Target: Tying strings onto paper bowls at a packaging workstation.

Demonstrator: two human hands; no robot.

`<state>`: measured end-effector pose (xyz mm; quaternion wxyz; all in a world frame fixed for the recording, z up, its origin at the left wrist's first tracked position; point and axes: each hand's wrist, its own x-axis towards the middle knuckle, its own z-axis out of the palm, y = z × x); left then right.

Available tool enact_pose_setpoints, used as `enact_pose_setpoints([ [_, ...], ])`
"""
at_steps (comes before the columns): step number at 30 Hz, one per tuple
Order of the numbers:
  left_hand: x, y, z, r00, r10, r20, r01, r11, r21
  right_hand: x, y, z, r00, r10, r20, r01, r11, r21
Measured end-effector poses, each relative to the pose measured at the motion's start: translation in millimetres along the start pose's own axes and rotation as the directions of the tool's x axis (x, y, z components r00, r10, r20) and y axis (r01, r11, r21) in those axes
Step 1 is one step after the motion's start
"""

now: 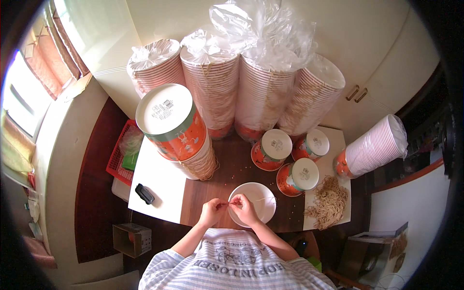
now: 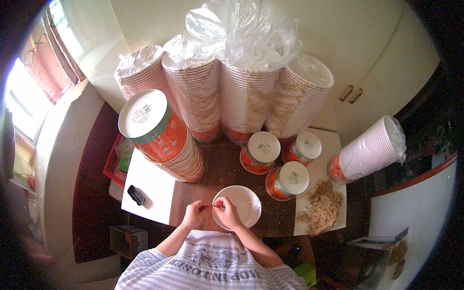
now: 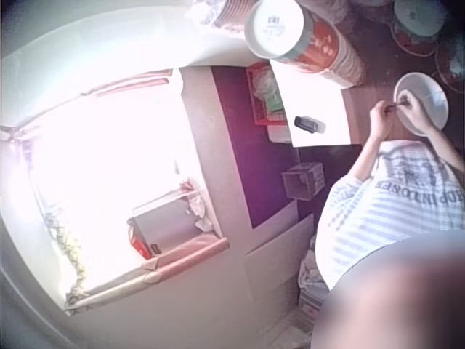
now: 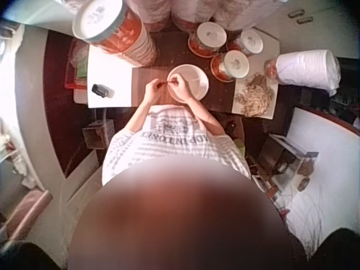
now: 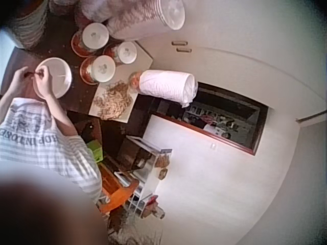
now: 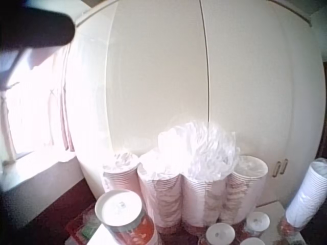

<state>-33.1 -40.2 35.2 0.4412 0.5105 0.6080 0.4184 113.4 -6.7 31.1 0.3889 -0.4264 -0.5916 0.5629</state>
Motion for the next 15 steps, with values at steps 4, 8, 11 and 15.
enact_pose_setpoints([
  [4,1,-3,0,0.999,0.033,0.028,-0.034,0.998,0.051,-1,-4,-2,1.000,0.013,0.015,-0.013,1.000,-0.015],
  [8,0,-10,0,0.999,0.024,0.049,-0.024,1.000,0.009,-1,-1,0,1.000,0.006,0.015,-0.005,0.998,-0.065],
  [11,0,-11,-1,0.998,-0.017,0.067,0.020,0.998,-0.053,-2,1,-1,1.000,0.001,0.026,0.000,0.999,-0.046],
  [15,-2,-1,-2,0.997,0.025,0.067,-0.023,0.999,-0.022,-3,5,-1,1.000,-0.019,0.001,0.019,0.999,-0.044],
])
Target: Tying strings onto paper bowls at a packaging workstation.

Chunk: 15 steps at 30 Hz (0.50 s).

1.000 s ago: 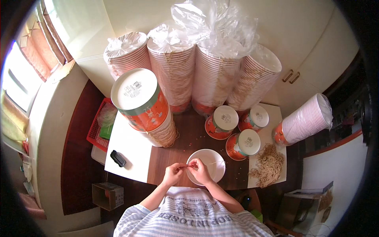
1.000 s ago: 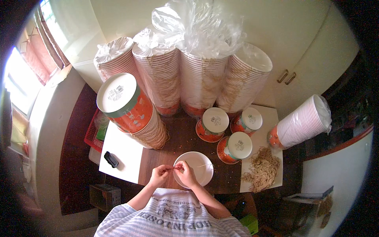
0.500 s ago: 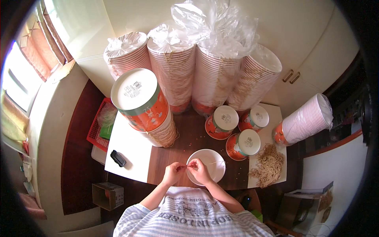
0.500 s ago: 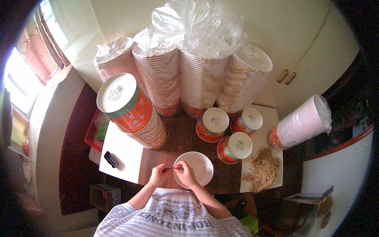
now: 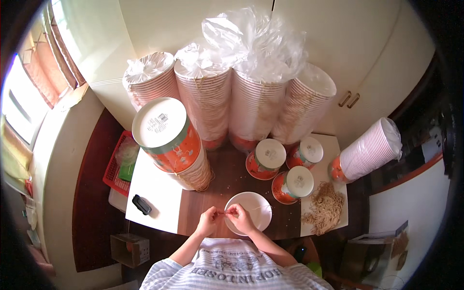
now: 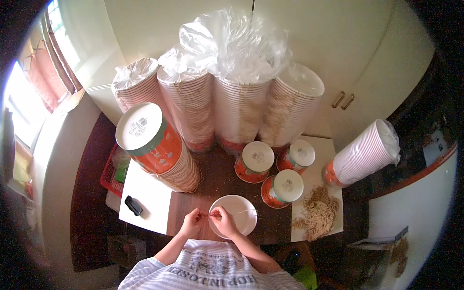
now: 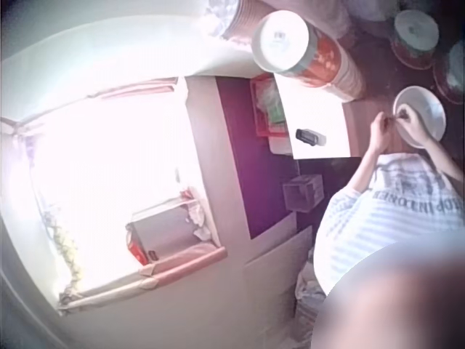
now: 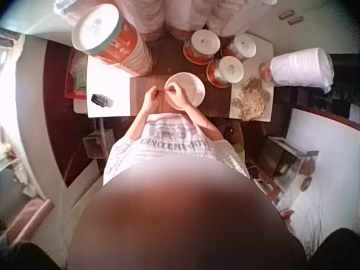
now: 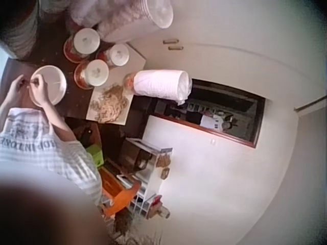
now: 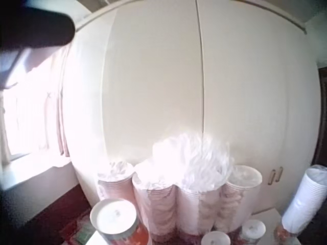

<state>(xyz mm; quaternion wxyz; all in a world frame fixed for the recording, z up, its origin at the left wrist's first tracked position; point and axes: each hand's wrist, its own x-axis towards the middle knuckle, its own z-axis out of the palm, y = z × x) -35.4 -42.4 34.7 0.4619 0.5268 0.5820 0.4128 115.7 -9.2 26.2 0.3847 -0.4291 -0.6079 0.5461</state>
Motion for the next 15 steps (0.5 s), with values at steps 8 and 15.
enact_pose_setpoints([
  [8,2,19,1,0.996,0.065,-0.054,-0.055,0.986,0.160,1,0,-1,1.000,0.014,0.011,-0.014,1.000,0.002],
  [15,2,12,0,0.997,0.062,-0.037,-0.058,0.994,0.092,0,-3,-1,1.000,0.015,-0.006,-0.015,1.000,-0.011],
])
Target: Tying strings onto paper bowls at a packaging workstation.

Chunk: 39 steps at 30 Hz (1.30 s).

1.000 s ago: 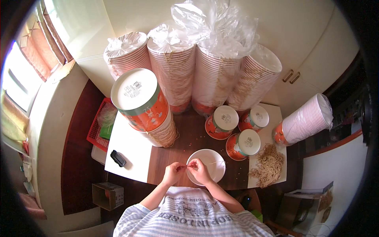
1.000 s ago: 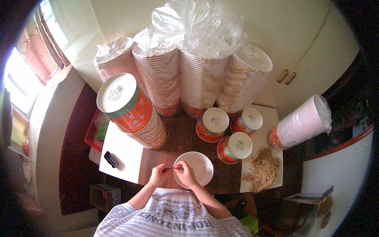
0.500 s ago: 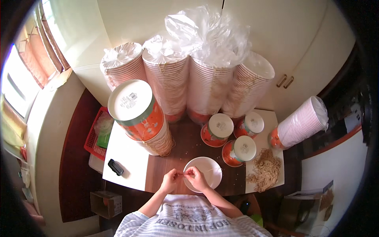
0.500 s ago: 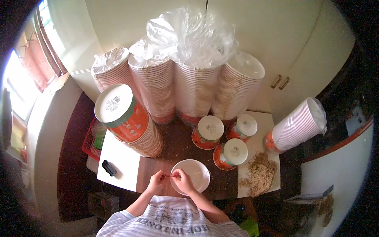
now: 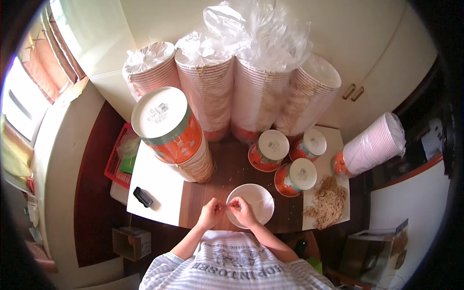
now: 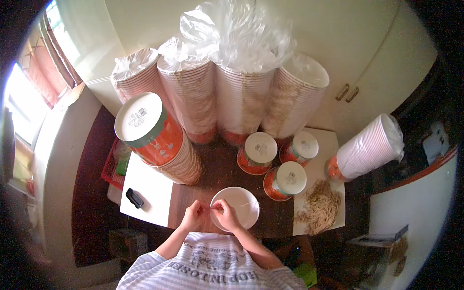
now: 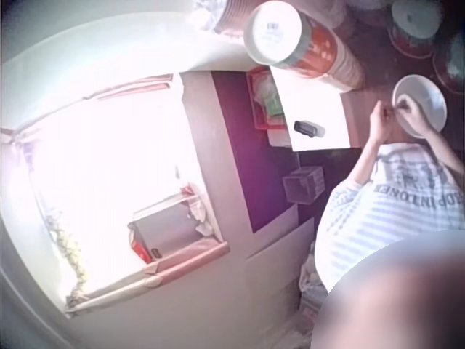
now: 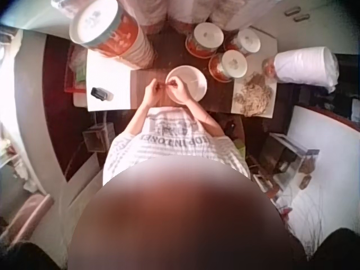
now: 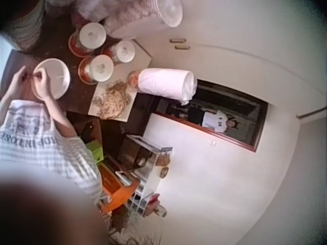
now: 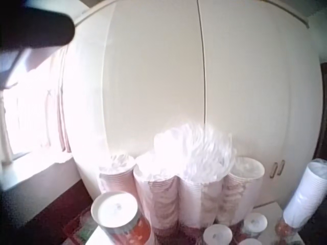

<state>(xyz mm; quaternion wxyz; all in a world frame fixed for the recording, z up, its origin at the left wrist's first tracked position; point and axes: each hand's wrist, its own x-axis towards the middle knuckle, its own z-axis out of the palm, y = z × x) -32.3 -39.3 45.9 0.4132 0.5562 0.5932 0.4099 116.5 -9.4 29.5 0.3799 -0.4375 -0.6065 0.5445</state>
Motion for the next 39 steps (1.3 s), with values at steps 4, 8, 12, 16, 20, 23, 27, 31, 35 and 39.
enact_pose_setpoints([
  [4,-1,-2,0,1.000,0.027,0.014,-0.026,0.996,-0.087,0,2,-1,1.000,-0.007,0.003,0.007,1.000,-0.006],
  [8,-2,-7,1,0.999,0.001,0.051,0.006,0.991,-0.137,0,-2,0,1.000,-0.014,0.004,0.014,1.000,0.012],
  [12,-3,-6,-1,0.997,-0.023,0.076,0.032,0.991,-0.129,0,0,0,1.000,-0.023,-0.002,0.023,0.999,-0.023],
  [16,-4,-8,-3,0.996,-0.020,0.091,0.031,0.991,-0.127,0,-3,0,1.000,-0.028,0.000,0.028,0.999,-0.020],
  [20,-3,-7,-3,0.997,0.004,0.083,0.007,0.991,-0.133,0,-4,0,1.000,-0.025,-0.004,0.025,0.999,-0.027],
  [23,-3,-7,-3,0.996,0.012,0.088,0.000,0.991,-0.136,0,-2,1,1.000,-0.011,-0.008,0.010,1.000,-0.029],
  [27,-3,-5,-2,0.996,0.003,0.084,0.009,0.991,-0.134,1,-1,1,1.000,-0.005,-0.009,0.005,0.999,-0.031],
  [31,-3,-4,-2,0.996,0.003,0.086,0.007,0.993,-0.117,0,2,1,1.000,-0.007,-0.012,0.007,1.000,-0.015],
  [35,-2,-8,0,0.996,0.024,0.081,-0.010,0.987,-0.161,-1,-8,-1,0.999,-0.039,-0.012,0.039,0.999,-0.037],
  [39,0,-12,2,0.995,0.008,0.100,0.016,0.971,-0.239,0,-12,-8,0.993,-0.121,-0.011,0.118,0.980,-0.159],
])
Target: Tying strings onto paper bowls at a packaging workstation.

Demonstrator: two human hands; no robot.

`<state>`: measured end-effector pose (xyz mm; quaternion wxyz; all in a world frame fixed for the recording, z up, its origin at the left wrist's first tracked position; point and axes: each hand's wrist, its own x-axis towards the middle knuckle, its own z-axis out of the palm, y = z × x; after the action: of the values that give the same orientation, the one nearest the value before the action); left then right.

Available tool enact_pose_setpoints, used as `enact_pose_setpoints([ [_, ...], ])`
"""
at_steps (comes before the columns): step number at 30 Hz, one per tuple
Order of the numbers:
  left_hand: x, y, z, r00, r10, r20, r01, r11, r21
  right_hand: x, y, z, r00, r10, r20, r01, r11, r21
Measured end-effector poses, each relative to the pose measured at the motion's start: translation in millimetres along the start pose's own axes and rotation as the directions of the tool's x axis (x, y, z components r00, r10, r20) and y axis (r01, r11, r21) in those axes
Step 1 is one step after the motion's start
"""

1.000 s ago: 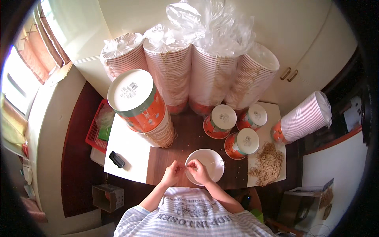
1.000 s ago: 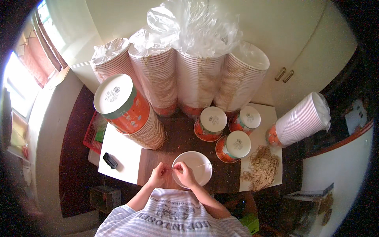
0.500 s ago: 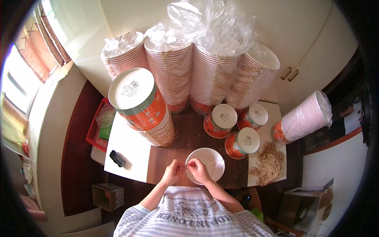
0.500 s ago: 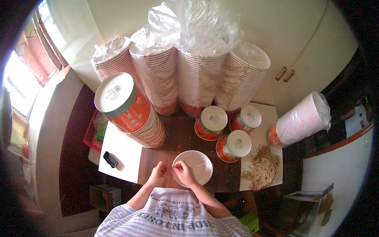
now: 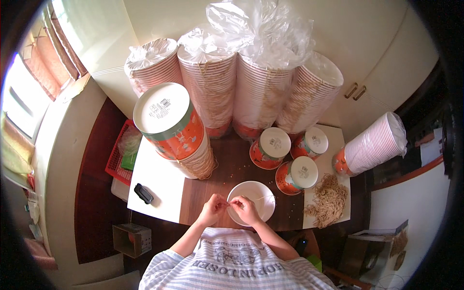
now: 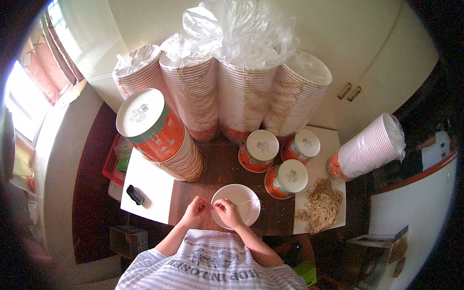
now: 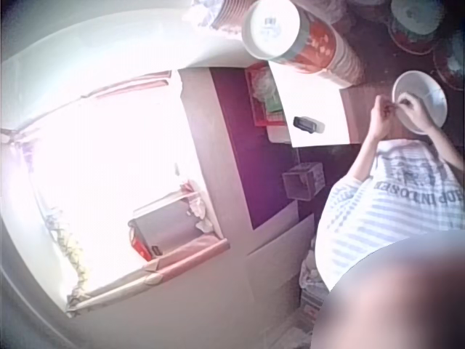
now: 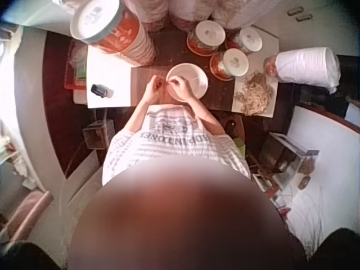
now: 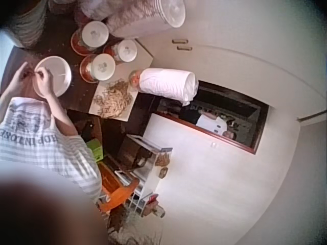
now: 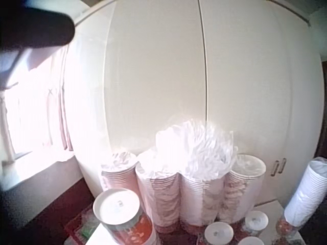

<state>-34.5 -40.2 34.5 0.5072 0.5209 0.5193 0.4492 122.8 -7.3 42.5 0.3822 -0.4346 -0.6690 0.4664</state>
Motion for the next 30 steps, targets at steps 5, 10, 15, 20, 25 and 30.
enact_pose_setpoints([
  [5,1,-2,0,0.998,-0.048,0.035,0.054,0.974,-0.222,1,-9,-7,0.992,-0.107,0.067,0.114,0.988,-0.103],
  [10,2,-4,-2,0.996,-0.073,0.048,0.082,0.966,-0.243,1,-15,-8,0.987,-0.122,0.108,0.135,0.982,-0.130],
  [15,2,1,-2,0.995,-0.087,0.043,0.095,0.961,-0.259,2,-12,-7,0.983,-0.145,0.115,0.163,0.974,-0.159],
  [20,4,5,-2,0.989,-0.145,0.038,0.150,0.953,-0.262,2,-5,-4,0.942,-0.326,0.075,0.334,0.906,-0.260],
  [25,5,7,-2,0.981,-0.190,0.041,0.192,0.911,-0.366,1,-7,-5,0.944,-0.322,0.070,0.327,0.894,-0.305],
  [30,4,8,-2,0.975,-0.223,0.017,0.210,0.889,-0.408,1,-6,-3,0.965,-0.260,0.031,0.258,0.928,-0.268],
])
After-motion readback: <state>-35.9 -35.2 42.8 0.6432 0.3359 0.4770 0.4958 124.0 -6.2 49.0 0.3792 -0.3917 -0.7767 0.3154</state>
